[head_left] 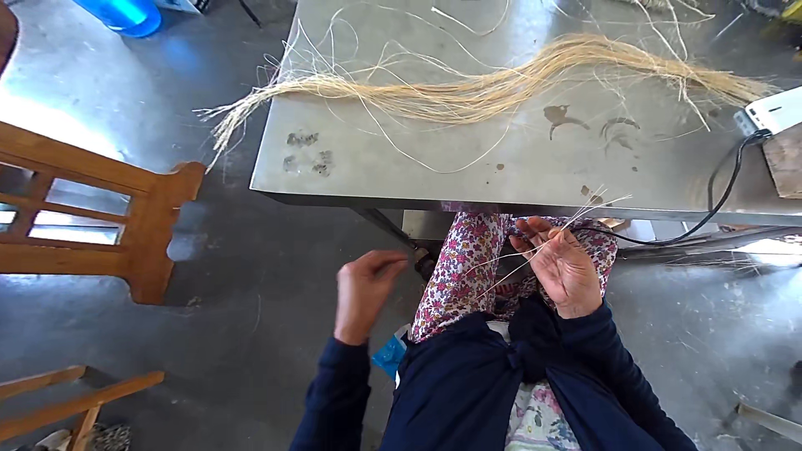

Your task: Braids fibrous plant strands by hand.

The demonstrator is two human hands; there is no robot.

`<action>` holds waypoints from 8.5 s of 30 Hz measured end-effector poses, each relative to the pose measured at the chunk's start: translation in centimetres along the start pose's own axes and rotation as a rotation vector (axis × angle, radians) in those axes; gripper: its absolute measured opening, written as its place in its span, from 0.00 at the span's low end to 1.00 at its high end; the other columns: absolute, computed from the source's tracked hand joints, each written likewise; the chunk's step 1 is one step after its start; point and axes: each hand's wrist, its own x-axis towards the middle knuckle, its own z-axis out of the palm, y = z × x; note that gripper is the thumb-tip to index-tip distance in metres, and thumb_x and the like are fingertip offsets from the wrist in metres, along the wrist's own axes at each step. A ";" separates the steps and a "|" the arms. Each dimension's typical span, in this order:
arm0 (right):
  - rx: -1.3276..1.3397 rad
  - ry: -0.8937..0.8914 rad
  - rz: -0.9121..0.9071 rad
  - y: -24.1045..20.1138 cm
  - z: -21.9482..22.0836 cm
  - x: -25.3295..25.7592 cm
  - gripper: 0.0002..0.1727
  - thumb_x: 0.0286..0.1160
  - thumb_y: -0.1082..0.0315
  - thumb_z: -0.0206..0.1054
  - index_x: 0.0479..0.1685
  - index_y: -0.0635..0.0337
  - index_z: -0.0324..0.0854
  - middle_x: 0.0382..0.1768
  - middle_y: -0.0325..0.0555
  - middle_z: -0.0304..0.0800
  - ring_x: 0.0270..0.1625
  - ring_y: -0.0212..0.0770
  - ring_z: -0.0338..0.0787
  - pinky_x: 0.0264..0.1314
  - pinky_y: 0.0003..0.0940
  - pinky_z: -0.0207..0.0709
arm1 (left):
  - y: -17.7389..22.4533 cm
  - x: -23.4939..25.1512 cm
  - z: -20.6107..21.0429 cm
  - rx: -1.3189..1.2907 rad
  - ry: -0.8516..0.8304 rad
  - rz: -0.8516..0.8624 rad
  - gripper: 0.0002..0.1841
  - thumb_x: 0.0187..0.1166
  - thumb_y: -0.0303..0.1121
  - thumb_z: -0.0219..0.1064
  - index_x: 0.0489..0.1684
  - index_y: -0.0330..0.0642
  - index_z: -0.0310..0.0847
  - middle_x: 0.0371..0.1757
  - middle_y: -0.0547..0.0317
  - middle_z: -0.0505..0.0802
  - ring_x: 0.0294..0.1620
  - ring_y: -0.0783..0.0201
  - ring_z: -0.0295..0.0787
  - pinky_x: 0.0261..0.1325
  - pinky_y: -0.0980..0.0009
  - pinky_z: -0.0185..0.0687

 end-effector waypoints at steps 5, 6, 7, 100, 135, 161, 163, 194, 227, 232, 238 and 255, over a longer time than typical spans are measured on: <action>-0.086 -0.017 -0.027 0.4 0.0 0.1 0.07 0.76 0.66 0.70 0.35 0.48 0.94 0.61 0.45 0.94 0.66 0.44 0.90 0.71 0.45 0.83 | 7.7 1.8 6.7 -0.259 -0.180 0.411 0.12 0.83 0.26 0.62 0.53 0.33 0.91 0.57 0.50 0.95 0.60 0.66 0.92 0.67 0.65 0.87; -0.107 -0.018 -0.033 0.5 -0.1 0.1 0.06 0.74 0.65 0.72 0.33 0.48 0.94 0.61 0.44 0.94 0.66 0.43 0.90 0.70 0.42 0.83 | 8.8 2.1 7.7 -0.259 -0.212 0.423 0.13 0.85 0.27 0.59 0.52 0.33 0.91 0.53 0.51 0.96 0.56 0.67 0.93 0.64 0.65 0.88; -0.128 -0.016 -0.037 0.7 0.0 0.1 0.05 0.73 0.65 0.73 0.32 0.48 0.94 0.61 0.43 0.93 0.65 0.40 0.90 0.68 0.39 0.83 | 9.7 2.4 8.7 -0.261 -0.239 0.414 0.14 0.87 0.28 0.58 0.51 0.33 0.91 0.48 0.52 0.96 0.49 0.68 0.93 0.58 0.66 0.88; -1.115 -0.046 -0.632 0.2 -3.4 -0.7 0.05 0.69 0.79 0.71 0.37 0.69 0.93 0.37 0.48 0.96 0.40 0.29 0.94 0.49 0.23 0.88 | 8.5 3.4 10.1 -1.061 -0.610 -0.437 0.13 0.81 0.19 0.58 0.30 0.40 0.89 0.21 0.67 0.88 0.12 0.85 0.64 0.15 0.88 0.58; -1.745 -0.422 -0.762 0.5 1.0 -1.7 0.10 0.68 0.74 0.64 0.29 0.71 0.90 0.29 0.61 0.92 0.33 0.57 0.95 0.37 0.46 0.87 | 7.3 1.6 10.2 -0.316 -0.314 0.107 0.10 0.82 0.25 0.66 0.46 0.26 0.92 0.43 0.40 0.96 0.48 0.56 0.94 0.61 0.57 0.84; -0.898 -0.187 -0.110 0.6 0.2 0.8 0.08 0.80 0.78 0.61 0.49 0.66 0.84 0.32 0.35 0.94 0.33 0.29 0.93 0.43 0.27 0.91 | 4.6 0.7 7.6 -0.821 -0.423 -0.055 0.08 0.82 0.24 0.62 0.40 0.38 0.90 0.34 0.72 0.94 0.27 0.88 0.79 0.29 0.87 0.71; -0.779 -0.190 0.027 1.0 0.0 0.5 0.07 0.78 0.78 0.64 0.47 0.63 0.86 0.34 0.37 0.95 0.36 0.32 0.94 0.47 0.31 0.92 | 4.3 0.7 7.7 -0.865 -0.418 -0.083 0.08 0.82 0.24 0.63 0.38 0.40 0.90 0.32 0.72 0.94 0.23 0.88 0.76 0.26 0.87 0.68; -0.318 -0.060 0.068 3.5 -1.1 0.0 0.09 0.63 0.80 0.74 0.27 0.53 0.88 0.36 0.40 0.93 0.32 0.29 0.89 0.38 0.23 0.85 | 5.7 0.8 11.3 -0.770 -0.076 -0.009 0.10 0.69 0.14 0.71 0.43 0.36 0.85 0.31 0.65 0.92 0.27 0.77 0.86 0.34 0.80 0.85; 0.160 -0.343 0.417 2.9 -2.2 0.0 0.07 0.76 0.68 0.69 0.40 0.50 0.94 0.31 0.38 0.93 0.21 0.25 0.84 0.23 0.18 0.78 | 4.6 2.2 9.3 -1.261 -0.831 -0.502 0.13 0.81 0.23 0.58 0.29 0.45 0.88 0.20 0.73 0.83 0.16 0.85 0.67 0.18 0.87 0.60; -0.128 -0.233 0.324 2.1 -1.5 -0.1 0.12 0.68 0.76 0.71 0.49 0.54 0.91 0.32 0.40 0.93 0.21 0.27 0.85 0.25 0.22 0.83 | 5.1 1.9 10.0 -1.294 -0.688 -0.623 0.14 0.85 0.21 0.53 0.33 0.41 0.85 0.21 0.69 0.83 0.15 0.83 0.69 0.17 0.87 0.62; -0.302 -0.090 0.172 3.0 -0.8 -0.4 0.10 0.71 0.82 0.69 0.40 0.58 0.93 0.30 0.43 0.94 0.20 0.28 0.84 0.25 0.23 0.83 | 6.5 1.7 10.6 -1.197 -0.481 -0.676 0.14 0.83 0.18 0.56 0.28 0.40 0.83 0.17 0.68 0.82 0.14 0.81 0.69 0.17 0.86 0.63; -0.089 -0.067 0.286 3.3 -1.8 0.0 0.16 0.87 0.74 0.55 0.37 0.49 0.88 0.28 0.43 0.95 0.19 0.30 0.86 0.27 0.24 0.83 | 5.5 1.7 11.0 -0.943 -0.313 -0.302 0.08 0.74 0.15 0.67 0.32 0.39 0.86 0.22 0.66 0.86 0.16 0.81 0.70 0.20 0.85 0.65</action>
